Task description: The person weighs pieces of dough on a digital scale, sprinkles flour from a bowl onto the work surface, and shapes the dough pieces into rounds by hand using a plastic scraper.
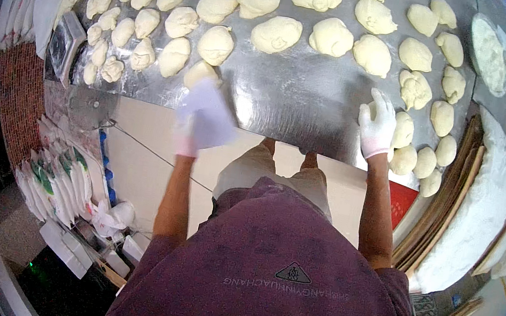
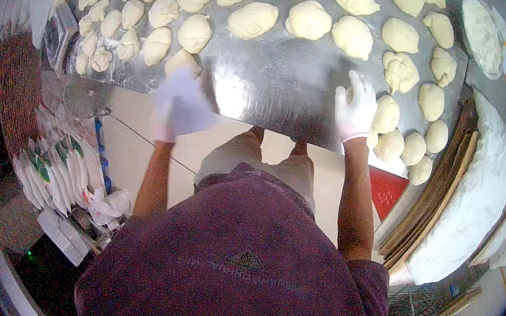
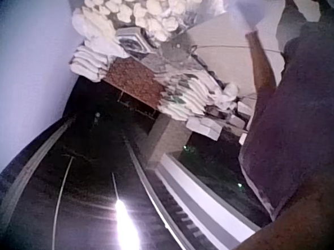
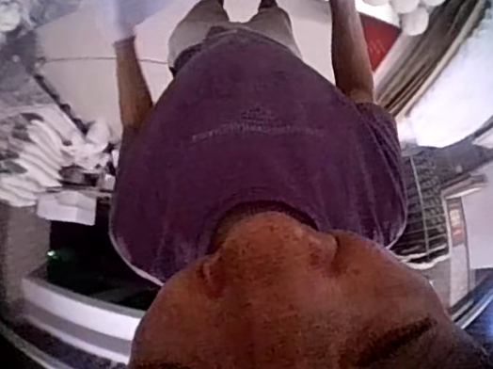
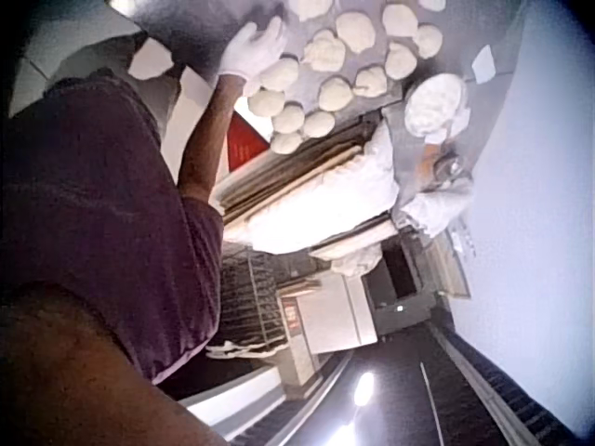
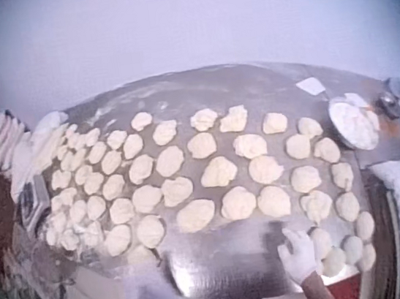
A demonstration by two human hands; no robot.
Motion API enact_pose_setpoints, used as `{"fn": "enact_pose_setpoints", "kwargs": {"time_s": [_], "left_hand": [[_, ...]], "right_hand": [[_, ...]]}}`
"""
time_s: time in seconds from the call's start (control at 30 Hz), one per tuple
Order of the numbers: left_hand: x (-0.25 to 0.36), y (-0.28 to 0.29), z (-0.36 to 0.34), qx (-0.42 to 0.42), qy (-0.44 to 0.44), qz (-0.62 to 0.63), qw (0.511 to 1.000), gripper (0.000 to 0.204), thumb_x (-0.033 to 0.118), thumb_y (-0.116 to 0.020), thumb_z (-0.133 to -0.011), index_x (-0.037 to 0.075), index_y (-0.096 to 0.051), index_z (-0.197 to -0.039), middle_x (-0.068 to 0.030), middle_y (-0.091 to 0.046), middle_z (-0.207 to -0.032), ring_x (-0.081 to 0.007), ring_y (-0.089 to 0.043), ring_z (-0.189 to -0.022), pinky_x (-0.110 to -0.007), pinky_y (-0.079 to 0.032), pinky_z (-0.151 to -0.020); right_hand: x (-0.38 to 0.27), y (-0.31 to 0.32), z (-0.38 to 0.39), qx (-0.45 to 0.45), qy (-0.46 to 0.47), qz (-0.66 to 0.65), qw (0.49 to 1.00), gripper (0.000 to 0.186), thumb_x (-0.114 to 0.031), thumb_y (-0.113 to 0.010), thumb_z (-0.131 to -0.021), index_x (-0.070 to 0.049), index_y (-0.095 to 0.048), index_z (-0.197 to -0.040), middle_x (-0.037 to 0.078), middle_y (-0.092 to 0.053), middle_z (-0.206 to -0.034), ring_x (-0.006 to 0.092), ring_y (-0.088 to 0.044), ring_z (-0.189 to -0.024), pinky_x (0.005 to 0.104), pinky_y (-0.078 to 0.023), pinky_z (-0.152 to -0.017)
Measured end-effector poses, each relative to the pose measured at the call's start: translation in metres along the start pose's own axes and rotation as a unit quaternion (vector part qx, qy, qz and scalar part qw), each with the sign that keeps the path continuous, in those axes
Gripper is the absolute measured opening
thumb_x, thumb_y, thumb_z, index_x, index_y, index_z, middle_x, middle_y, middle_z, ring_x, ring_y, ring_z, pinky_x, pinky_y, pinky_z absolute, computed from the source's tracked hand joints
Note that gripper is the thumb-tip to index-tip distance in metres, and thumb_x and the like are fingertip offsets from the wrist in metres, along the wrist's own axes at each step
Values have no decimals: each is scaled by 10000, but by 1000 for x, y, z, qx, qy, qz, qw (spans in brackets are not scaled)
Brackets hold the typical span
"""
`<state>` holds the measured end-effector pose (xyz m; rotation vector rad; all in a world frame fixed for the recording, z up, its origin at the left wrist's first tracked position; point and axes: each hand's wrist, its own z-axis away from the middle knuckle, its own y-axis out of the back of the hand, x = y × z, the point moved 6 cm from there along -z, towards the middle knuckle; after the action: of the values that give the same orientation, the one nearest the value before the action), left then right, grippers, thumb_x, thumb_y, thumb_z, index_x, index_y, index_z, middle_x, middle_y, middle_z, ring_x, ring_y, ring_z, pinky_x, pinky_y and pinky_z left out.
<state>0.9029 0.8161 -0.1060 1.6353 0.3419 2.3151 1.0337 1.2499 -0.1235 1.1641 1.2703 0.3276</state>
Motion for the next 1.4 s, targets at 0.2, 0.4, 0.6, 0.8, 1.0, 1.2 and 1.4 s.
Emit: {"fn": "enact_pose_setpoints", "kwargs": {"time_s": [0.2, 0.4, 0.6, 0.8, 1.0, 1.2, 1.4], "left_hand": [[-42, 77, -56, 71, 172, -3, 983, 391, 288, -587, -928, -55, -631, -1111, -103, -678, -991, -197, -639, -851, -347, -512, -750], [-39, -54, -47, -190, 77, -256, 945, 382, 330, -615, -890, 17, -662, -1103, -157, -698, -919, -250, -653, -829, -353, -506, -746], [-24, -57, -13, -184, 74, -93, 976, 433, 350, -632, -883, -10, -649, -1123, -149, -700, -968, -192, -643, -827, -335, -502, -744], [-19, 19, -75, -133, 69, -279, 949, 484, 432, -640, -848, -11, -665, -1042, -219, -682, -902, -366, -656, -851, -436, -490, -761], [27, 10, -65, 88, -23, -404, 910, 492, 369, -662, -839, -21, -608, -1133, -233, -649, -1007, -377, -616, -935, -430, -474, -832], [12, -82, -47, -107, -146, -337, 924, 529, 263, -636, -841, 21, -512, -1295, -241, -566, -1224, -397, -547, -1119, -429, -424, -967], [18, -164, -30, -195, -181, -227, 937, 547, 263, -628, -842, 32, -506, -1322, -218, -574, -1249, -331, -575, -1124, -381, -446, -953]], "right_hand": [[-73, -53, -7, -84, 4, -136, 987, 542, -212, -651, -832, 17, -499, -1299, 228, -551, -1265, 366, -509, -1187, 422, -386, -1031], [-178, -132, -16, -189, 40, -188, 963, 820, -307, -726, -764, -2, -350, -1426, 262, -393, -1423, 374, -345, -1360, 417, -296, -1126], [-129, -131, 0, -177, -156, -403, 884, 521, -195, -659, -836, -21, -515, -1306, 146, -602, -1214, 262, -587, -1089, 324, -467, -942], [-67, -142, 27, -137, -353, -691, 615, 366, -196, -566, -918, 25, -558, -1210, 111, -639, -1086, 202, -624, -949, 309, -506, -832], [-39, -88, 28, -108, -243, -363, 893, 589, -324, -585, -903, 58, -452, -1331, 204, -586, -1201, 332, -575, -1101, 363, -447, -962], [-81, -69, 12, -109, -128, -46, 985, 572, -208, -664, -792, -23, -499, -1307, 273, -522, -1248, 419, -540, -1093, 411, -443, -966], [-122, -117, 41, -290, -154, -409, 852, 488, -155, -641, -815, -36, -524, -1273, 209, -533, -1209, 332, -543, -1119, 382, -445, -961]]}}
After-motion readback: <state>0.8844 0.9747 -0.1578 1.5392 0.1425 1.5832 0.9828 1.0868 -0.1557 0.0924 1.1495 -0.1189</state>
